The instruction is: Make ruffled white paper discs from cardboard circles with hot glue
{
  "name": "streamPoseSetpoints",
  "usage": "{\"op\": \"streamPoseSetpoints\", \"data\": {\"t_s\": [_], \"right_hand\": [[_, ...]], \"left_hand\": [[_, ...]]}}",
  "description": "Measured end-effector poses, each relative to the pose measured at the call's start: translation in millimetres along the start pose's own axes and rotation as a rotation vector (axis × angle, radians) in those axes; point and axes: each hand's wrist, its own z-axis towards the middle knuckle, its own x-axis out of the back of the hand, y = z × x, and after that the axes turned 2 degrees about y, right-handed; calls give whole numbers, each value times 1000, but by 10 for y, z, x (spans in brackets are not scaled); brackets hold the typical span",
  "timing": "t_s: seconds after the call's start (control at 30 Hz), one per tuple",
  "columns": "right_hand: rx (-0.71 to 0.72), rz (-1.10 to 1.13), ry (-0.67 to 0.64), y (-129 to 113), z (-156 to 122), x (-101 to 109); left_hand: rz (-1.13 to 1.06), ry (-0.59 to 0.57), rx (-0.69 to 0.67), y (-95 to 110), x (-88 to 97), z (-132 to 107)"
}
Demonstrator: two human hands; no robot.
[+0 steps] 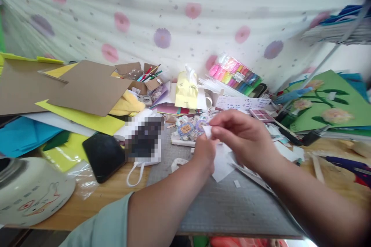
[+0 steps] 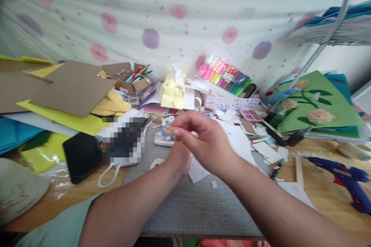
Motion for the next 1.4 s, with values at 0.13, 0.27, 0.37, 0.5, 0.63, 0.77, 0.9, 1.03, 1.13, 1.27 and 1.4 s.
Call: {"op": "streamPoseSetpoints", "data": {"t_s": [0.13, 0.27, 0.37, 0.5, 0.63, 0.77, 0.9, 1.03, 1.13, 1.27, 1.4], "right_hand": [[-147, -253, 180, 141, -492, 837], [-281, -415, 83, 336, -900, 1237], [-256, -376, -142, 414, -1036, 1272], [-429, -115, -77, 511, -1077, 1180], [-653, 182, 11, 603, -1057, 1040], [-701, 231, 71, 652, -1016, 927], [-742, 283, 109, 665, -990, 856], [-773, 288, 177, 647, -973, 793], [-789, 348, 223, 632, -961, 752], [-788, 419, 204, 616, -954, 755], [-772, 468, 105, 617, -963, 796]], "left_hand": [[-70, -206, 70, -60, 28, -77], [-82, -307, 128, -85, 40, -169], [-54, -338, 180, -95, 25, -224], [26, -342, 206, -141, 9, -269], [100, -330, 187, -219, -8, -329], [153, -296, 119, -294, -9, -362], [206, -309, 105, -325, 14, -366], [266, -345, 49, -317, 34, -376], [289, -360, 12, -314, 43, -383], [233, -352, 35, -310, 38, -378], [163, -329, 62, -296, 7, -357]]}}
